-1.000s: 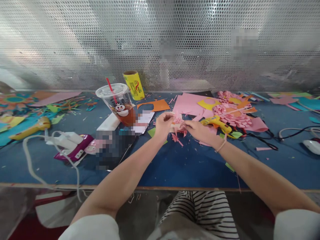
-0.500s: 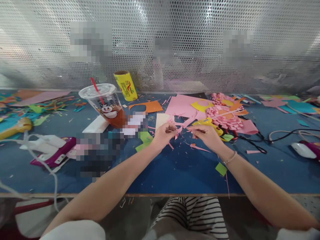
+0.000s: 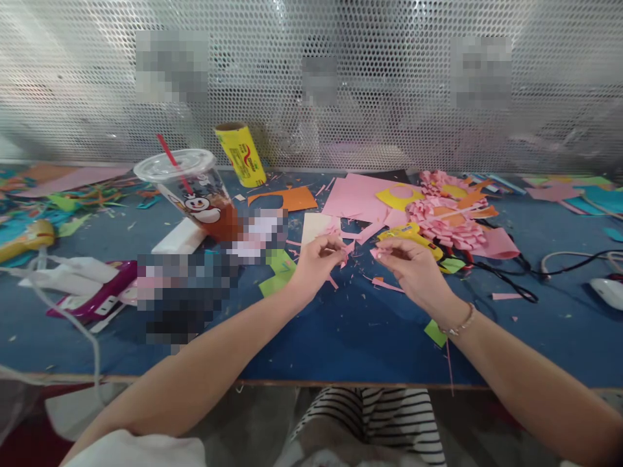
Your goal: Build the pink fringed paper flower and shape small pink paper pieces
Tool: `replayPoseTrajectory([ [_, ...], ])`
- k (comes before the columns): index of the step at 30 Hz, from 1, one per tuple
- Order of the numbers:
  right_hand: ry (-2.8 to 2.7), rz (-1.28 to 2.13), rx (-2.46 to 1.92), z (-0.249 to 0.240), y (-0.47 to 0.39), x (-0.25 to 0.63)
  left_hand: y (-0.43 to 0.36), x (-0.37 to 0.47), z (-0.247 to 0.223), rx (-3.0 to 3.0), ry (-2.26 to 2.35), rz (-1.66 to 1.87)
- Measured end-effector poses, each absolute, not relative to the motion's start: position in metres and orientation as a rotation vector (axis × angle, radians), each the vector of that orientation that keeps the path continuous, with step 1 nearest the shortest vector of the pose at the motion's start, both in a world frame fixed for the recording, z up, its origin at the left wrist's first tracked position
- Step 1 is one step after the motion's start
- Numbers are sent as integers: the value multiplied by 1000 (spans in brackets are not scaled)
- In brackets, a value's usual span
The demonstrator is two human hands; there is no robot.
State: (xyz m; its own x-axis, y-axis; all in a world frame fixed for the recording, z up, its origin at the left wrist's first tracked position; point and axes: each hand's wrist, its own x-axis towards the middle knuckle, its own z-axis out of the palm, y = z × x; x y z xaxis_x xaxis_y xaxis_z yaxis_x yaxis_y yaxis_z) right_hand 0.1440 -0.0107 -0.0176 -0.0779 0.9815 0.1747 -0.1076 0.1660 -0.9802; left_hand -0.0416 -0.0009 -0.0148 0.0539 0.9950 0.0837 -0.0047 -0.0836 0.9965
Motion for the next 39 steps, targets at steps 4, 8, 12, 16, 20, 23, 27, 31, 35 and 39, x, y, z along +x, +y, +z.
replayPoseTrajectory([
  [4,-1294,1164,-974,-19,-6,147,-2,-41,-19,1313,1064,1194],
  [8,-1364,1197,-1008,-19,-6,150,-2,-40,-21,1331,1055,1184],
  [12,-1340,1217,-1000,-18,-7,151,-3,-38,-19,1313,1056,1194],
  [16,-1301,1190,-1029,-16,-9,150,-6,-37,-14,1308,1074,1197],
  [20,-1376,1184,-1087,-15,-10,145,-9,-36,-10,1322,1102,1207],
  [23,-1399,1200,-1069,-14,-11,140,-11,-35,-7,1359,1129,1212],
  [27,-1476,1190,-1071,-14,-13,137,-15,-34,-4,1409,1122,1197],
  [31,-1535,1192,-1078,-15,-12,137,-18,-32,-2,1385,1124,1199],
  [35,-1552,1213,-1091,-16,-12,136,-19,-32,-2,1405,1131,1166],
  [39,-1564,1213,-1100,-15,-12,136,-18,-32,-2,1416,1129,1162],
])
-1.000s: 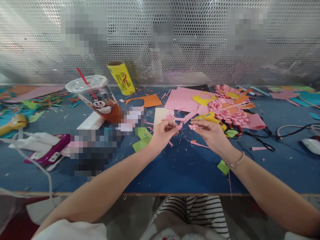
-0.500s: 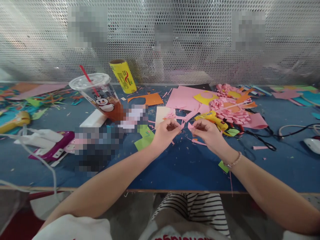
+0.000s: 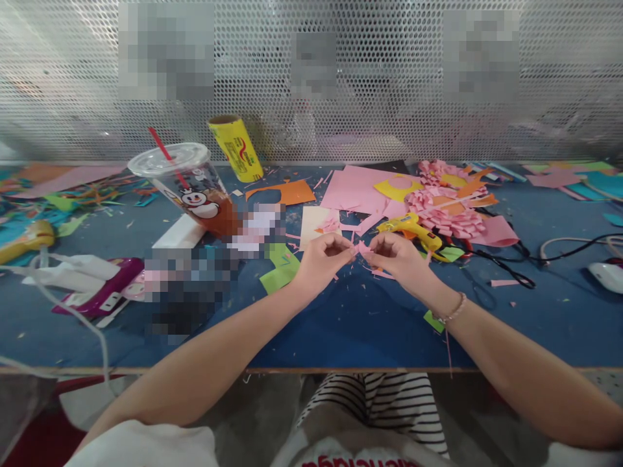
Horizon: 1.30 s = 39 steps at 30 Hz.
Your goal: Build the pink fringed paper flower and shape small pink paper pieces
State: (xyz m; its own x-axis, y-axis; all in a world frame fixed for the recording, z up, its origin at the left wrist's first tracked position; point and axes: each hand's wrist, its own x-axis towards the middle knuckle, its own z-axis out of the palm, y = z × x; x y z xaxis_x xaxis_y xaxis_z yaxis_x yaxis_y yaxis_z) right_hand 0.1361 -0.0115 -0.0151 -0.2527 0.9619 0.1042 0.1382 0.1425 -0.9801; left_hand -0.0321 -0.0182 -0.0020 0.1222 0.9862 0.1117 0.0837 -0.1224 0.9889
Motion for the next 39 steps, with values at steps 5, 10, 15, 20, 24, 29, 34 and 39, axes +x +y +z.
replayPoseTrajectory([
  [5,-1570,1214,-1104,-16,-11,138,-18,-33,-2,1407,1106,1150],
  [10,-1576,1221,-1096,-14,-11,141,-17,-34,-3,1416,1112,1120],
  [15,-1592,1198,-1068,-10,-13,143,-16,-34,-5,1390,1090,1132],
  [20,-1573,1211,-1059,-10,-12,143,-14,-34,-7,1373,1076,1138],
  [24,-1577,1190,-1047,-11,-11,143,-14,-34,-8,1364,1054,1134],
  [29,-1584,1207,-1033,-12,-11,143,-15,-33,-6,1352,1050,1133],
  [34,-1571,1213,-1040,-12,-10,143,-16,-33,-5,1344,1037,1127],
  [39,-1572,1213,-1064,-12,-11,143,-16,-33,-4,1391,1036,1133],
])
